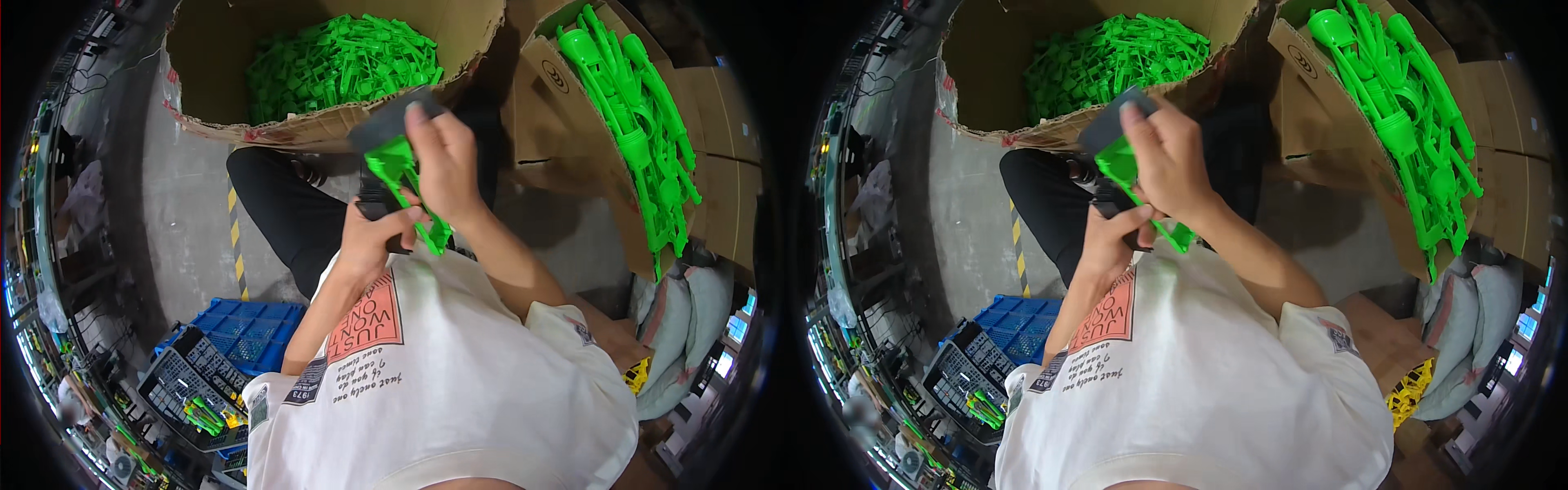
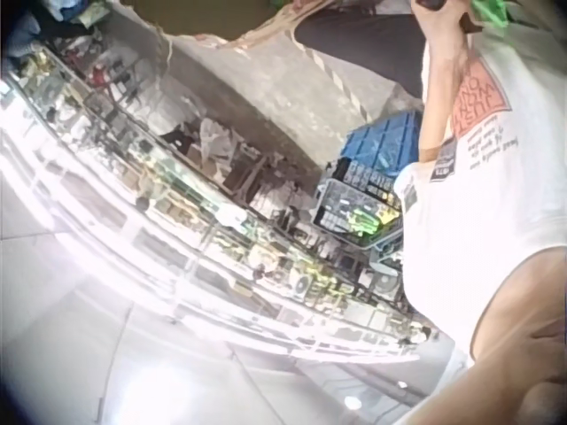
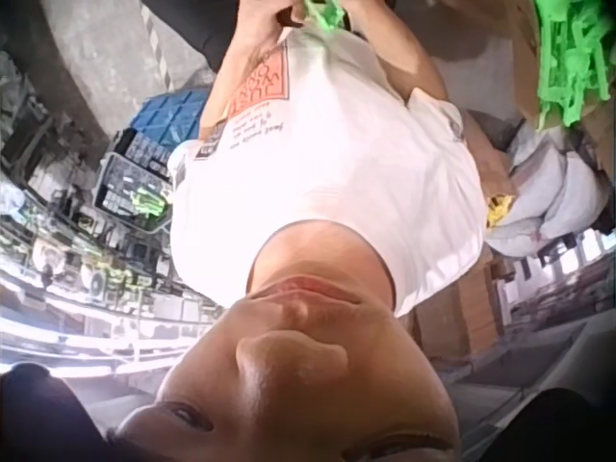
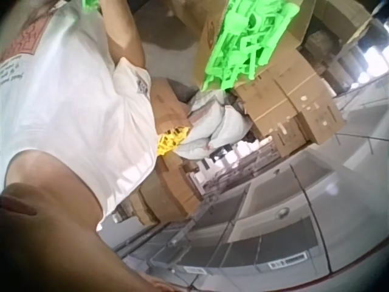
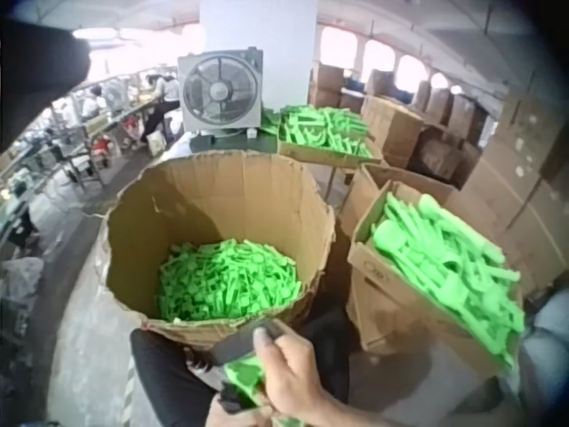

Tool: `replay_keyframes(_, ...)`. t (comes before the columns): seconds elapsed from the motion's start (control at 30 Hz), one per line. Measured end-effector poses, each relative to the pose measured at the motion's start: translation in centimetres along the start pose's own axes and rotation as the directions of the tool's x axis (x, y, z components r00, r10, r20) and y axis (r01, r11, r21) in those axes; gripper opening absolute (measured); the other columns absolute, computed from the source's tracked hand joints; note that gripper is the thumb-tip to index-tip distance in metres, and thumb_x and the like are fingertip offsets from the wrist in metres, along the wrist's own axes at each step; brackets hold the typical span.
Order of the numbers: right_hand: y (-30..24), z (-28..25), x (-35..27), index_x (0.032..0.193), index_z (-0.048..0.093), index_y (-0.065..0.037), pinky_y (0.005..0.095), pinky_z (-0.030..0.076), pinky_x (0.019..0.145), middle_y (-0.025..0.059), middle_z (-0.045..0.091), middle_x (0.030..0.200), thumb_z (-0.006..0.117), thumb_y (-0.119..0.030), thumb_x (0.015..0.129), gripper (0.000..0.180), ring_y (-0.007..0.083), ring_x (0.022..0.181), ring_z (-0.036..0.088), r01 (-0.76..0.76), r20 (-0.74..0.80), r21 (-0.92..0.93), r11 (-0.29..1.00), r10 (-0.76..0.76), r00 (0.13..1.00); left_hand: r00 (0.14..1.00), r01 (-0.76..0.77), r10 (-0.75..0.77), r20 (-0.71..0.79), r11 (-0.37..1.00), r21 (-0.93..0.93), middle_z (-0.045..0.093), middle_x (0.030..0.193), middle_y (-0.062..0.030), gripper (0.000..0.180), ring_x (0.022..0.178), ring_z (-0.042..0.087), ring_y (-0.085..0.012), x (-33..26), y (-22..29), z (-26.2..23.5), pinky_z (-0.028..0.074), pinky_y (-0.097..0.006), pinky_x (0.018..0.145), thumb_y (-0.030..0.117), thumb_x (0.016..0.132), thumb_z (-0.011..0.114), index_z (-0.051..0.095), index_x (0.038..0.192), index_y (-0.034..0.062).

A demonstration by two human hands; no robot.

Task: The person assembles bright green plastic parts with black plastic components by hand.

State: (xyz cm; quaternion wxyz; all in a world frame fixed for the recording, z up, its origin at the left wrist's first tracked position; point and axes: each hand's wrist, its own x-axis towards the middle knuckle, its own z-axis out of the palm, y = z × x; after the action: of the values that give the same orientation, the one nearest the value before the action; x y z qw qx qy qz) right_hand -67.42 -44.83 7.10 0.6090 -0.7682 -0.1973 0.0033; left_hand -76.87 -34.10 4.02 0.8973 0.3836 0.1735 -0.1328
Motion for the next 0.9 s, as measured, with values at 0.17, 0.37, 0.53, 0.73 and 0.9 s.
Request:
replay_keyframes(0.17,1.1,-0.8,-0.8,0.088,0.057,0.001,0.031,0.055,0.062,0.0143,0.066,0.082,0.047,-0.039,0.102,0.043,0.0217,0.069,0.067,-0.362,-0.092,0.526,0.769,0.475,0.875,0.962,-0.223,0.249,0.109,0.952,-0.21,0.065,0.095,-0.0153,0.019,0.058,0.055,-0.0183,0.5,0.3,-2.2,0.045,-0.031,0.052,-0.001,0.08,0.061,0.062,0.098,0.0041)
replay_keyframes(0.37,3.9,0.0,-3.4,0.077,0.052,-0.004,0.0264,0.041,0.041,0.0052,0.057,0.059,0.049,-0.038,0.102,0.042,0.0111,0.044,0.052,-0.524,-0.031,0.471,0.709,0.607,0.794,0.938,-0.342,0.327,0.112,0.924,0.173,0.069,0.085,-0.0106,0.021,0.066,0.06,-0.0119,0.7,1.4,-0.7,0.048,-0.025,0.059,-0.002,0.077,0.071,0.069,0.098,-0.0016)
replay_keyframes(0.53,1.3,-3.0,-0.9,0.09,0.062,-0.002,0.0281,0.041,0.04,0.0047,0.056,0.058,0.052,-0.025,0.101,0.027,0.0136,0.043,0.055,-0.309,-0.172,0.051,0.95,0.313,0.934,0.931,-0.364,0.363,0.031,0.926,0.1,0.067,0.081,-0.0077,0.017,0.068,0.061,-0.0108,0.7,2.3,-3.4,0.049,-0.024,0.059,0.006,0.082,0.07,0.067,0.098,-0.0015)
replay_keyframes(0.73,1.6,-5.0,2.8,0.093,0.063,-0.001,0.0374,0.046,0.045,0.0112,0.06,0.06,0.063,-0.018,0.093,0.017,0.0301,0.051,0.06,0.386,0.086,-0.536,0.75,-0.407,0.909,0.939,-0.259,0.326,-0.109,0.881,0.396,0.068,0.091,-0.009,0.04,0.067,0.06,-0.0119,0.9,5.6,-3.0,0.049,-0.024,0.063,0.012,0.083,0.07,0.059,0.119,-0.002)
replay_keyframes(0.9,-0.6,-4.6,5.1,0.089,0.067,-0.001,0.0349,0.047,0.048,0.0129,0.063,0.068,0.064,-0.01,0.09,0.01,0.0263,0.054,0.062,0.469,0.074,-0.548,0.692,-0.518,0.852,0.848,-0.327,0.494,-0.193,0.774,0.542,0.067,0.079,-0.0008,0.02,0.068,0.059,-0.0057,2.2,4.9,-1.9,0.047,-0.022,0.063,0.003,0.077,0.078,0.068,0.094,-0.0005)
